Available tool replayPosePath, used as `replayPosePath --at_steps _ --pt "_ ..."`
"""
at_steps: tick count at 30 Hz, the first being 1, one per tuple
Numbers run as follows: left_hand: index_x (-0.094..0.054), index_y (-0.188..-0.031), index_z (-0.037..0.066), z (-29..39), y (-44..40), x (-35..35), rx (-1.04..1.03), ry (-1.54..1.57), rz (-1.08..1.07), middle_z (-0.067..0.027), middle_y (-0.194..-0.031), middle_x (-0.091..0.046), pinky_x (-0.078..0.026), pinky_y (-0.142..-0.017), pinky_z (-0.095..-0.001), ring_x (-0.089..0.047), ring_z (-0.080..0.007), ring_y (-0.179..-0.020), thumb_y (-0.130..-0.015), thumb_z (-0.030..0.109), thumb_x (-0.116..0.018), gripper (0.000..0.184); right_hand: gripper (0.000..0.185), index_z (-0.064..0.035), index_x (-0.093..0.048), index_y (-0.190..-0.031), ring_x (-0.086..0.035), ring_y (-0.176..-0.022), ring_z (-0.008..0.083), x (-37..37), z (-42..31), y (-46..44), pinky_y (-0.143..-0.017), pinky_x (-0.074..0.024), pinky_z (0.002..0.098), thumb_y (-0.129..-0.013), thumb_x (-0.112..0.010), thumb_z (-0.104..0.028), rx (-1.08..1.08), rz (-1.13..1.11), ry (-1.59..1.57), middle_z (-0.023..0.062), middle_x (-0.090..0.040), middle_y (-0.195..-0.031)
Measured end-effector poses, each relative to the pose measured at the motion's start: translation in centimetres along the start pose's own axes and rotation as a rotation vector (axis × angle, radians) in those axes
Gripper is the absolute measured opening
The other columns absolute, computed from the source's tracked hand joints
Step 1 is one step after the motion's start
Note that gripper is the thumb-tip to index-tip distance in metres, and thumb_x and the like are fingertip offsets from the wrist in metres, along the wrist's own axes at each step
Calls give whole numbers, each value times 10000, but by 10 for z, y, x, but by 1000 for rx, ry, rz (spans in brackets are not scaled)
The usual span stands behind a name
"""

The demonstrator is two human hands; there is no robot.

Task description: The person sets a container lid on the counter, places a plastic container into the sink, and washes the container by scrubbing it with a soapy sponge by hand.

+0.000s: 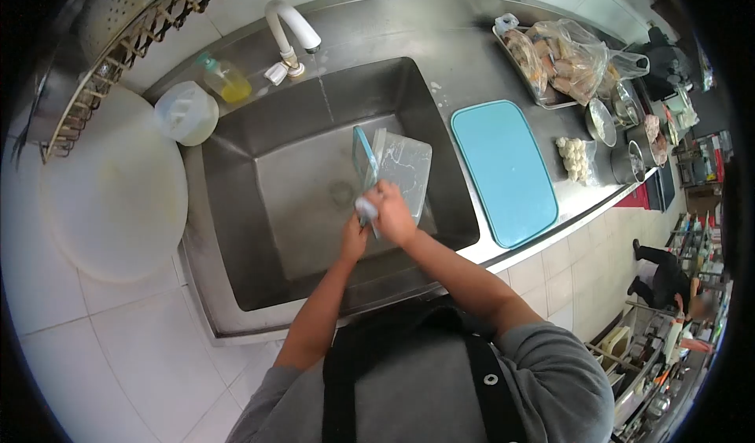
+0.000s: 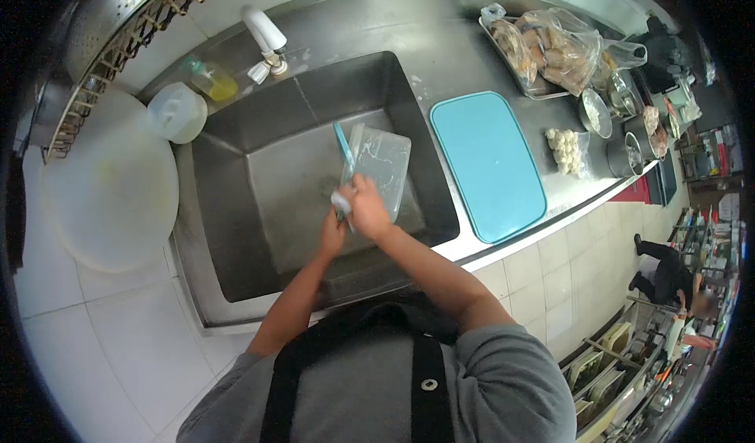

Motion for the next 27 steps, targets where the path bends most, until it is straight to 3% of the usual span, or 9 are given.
replayPosePath --at_steps 5,8,11,14,20,22,24,26,27 --pt "-559 -1080 -21 42 1 17 163 -102 -75 -198 -946 -656 -494 -717 -367 -654 -303 -858 -874 95 -624 245 286 -67 -615 -997 -502 -929 382 10 23 -20 -817 -448 451 -717 -667 -51 -164 105 16 171 -535 -980" --pt "-561 -1057 -17 28 0 12 -111 10 23 -195 -946 -656 -489 -719 -383 -648 -318 -856 -864 166 -670 288 336 -63 -582 -1037 -498 -931 397 -5 -15 16 -827 -439 461 -713 -664 -27 -2 3 58 183 -537 -995" --pt "-543 -1087 -12 -81 -2 -39 472 1320 55 -212 -991 -642 -487 -732 -403 -642 -342 -872 -851 189 -684 340 309 -59 -582 -1031 -507 -948 409 -19 -12 18 -823 -443 462 -735 -667 -49 -142 -64 -52 189 -539 -1014" --pt "-527 -1113 -17 5 -1 7 -26 -57 34 -225 -998 -632 -492 -728 -398 -640 -360 -863 -851 132 -651 326 229 -23 -576 -944 -512 -920 407 -1 35 -11 -804 -439 474 -775 -699 -116 -309 175 -98 198 -535 -960" --pt "-499 -1192 -12 2 2 7 24 -46 23 -211 -975 -653 -486 -731 -387 -657 -324 -806 -903 193 -641 382 291 -33 -586 -1015 -521 -966 408 -7 6 6 -827 -455 463 -778 -701 -156 -181 37 52 174 -561 -956" --pt "-499 -1154 -21 -34 2 -5 227 210 -9 -210 -963 -659 -486 -720 -423 -651 -352 -838 -873 166 -669 378 293 -28 -588 -1008 -529 -956 410 -11 -7 19 -817 -460 464 -773 -706 -156 -193 17 45 182 -573 -958" --pt "-503 -1138 -24 -31 -7 -4 159 222 13 -203 -945 -662 -488 -704 -436 -647 -364 -845 -858 122 -671 358 290 -29 -591 -1001 -539 -947 410 -5 4 9 -808 -464 467 -768 -710 -153 -253 57 38 188 -583 -965" --pt "-509 -1146 -22 27 3 9 -150 1 89 -190 -921 -662 -492 -683 -424 -644 -359 -827 -859 62 -645 329 282 -34 -595 -994 -551 -941 408 1 45 -9 -798 -467 473 -764 -712 -147 -374 129 25 191 -593 -976" --pt "-510 -1148 -23 26 3 5 -89 -27 56 -189 -918 -659 -491 -681 -424 -641 -359 -828 -858 58 -645 330 272 -34 -595 -994 -553 -944 408 7 45 -15 -804 -465 477 -765 -705 -134 -359 122 53 193 -597 -978"
Point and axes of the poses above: each hand's wrist, its own y-axis away from the middle knuckle, its own x-axis out of the back of the hand, z = x × y, the point moved 10 cm from there along -y, towards the middle knuckle
